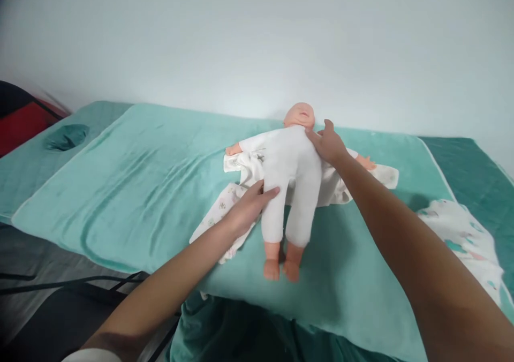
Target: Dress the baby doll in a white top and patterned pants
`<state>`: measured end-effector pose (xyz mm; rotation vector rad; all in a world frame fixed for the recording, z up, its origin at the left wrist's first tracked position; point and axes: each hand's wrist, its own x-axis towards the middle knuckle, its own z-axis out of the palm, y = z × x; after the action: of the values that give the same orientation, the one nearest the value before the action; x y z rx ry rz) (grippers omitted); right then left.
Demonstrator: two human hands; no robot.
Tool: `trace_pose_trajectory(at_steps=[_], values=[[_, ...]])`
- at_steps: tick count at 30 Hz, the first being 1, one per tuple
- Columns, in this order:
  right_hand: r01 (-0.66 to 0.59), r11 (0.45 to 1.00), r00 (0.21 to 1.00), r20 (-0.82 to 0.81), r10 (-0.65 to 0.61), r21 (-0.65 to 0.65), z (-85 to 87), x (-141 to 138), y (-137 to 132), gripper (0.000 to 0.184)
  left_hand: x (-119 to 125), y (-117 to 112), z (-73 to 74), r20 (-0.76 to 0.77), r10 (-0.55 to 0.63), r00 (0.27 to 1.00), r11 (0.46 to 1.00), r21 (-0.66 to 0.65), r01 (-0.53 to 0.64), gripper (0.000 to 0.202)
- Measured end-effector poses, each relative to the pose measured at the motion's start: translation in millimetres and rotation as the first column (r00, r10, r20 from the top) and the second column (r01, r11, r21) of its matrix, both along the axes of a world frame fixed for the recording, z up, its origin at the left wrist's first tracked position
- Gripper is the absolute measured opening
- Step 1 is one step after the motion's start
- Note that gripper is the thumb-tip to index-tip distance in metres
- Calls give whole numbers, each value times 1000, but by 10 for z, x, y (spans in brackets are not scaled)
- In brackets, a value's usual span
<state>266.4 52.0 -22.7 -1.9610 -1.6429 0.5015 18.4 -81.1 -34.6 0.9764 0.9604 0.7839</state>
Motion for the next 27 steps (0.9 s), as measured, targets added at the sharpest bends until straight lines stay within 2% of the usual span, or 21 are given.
trace_pose_trajectory(at_steps=[3,6,8,11,15,18,21,25,27], values=[[-20,992,1000,-15,18,-127,64,0,264,94,92,155,-10,108,18,994,995,-96,-8,52],[-120,984,988,-114,106,-132,130,-40,426,79,108,254,85,145,6,989,990,-139,14,58],[-166,978,974,-175,142,-129,190,-81,488,72,52,322,196,139,-9,990,988,-153,31,62],[-155,977,978,-160,131,-147,310,-193,569,73,-164,485,350,103,-16,995,989,-148,31,66],[-274,958,943,-222,250,-85,458,-592,752,71,-688,784,418,-3,-14,1000,999,-29,14,63],[-361,933,888,-306,344,2,495,-1108,943,67,-1186,962,388,-113,33,993,992,122,-19,56],[-497,858,775,-378,506,129,444,-1695,1166,55,-1682,1072,319,-227,152,962,960,265,-89,48],[-637,738,628,-405,664,221,294,-2370,1471,51,-2254,1200,157,-287,208,935,964,221,-146,50],[-625,750,630,-426,649,217,225,-2623,1583,56,-2483,1265,63,-260,199,945,972,171,-158,53]])
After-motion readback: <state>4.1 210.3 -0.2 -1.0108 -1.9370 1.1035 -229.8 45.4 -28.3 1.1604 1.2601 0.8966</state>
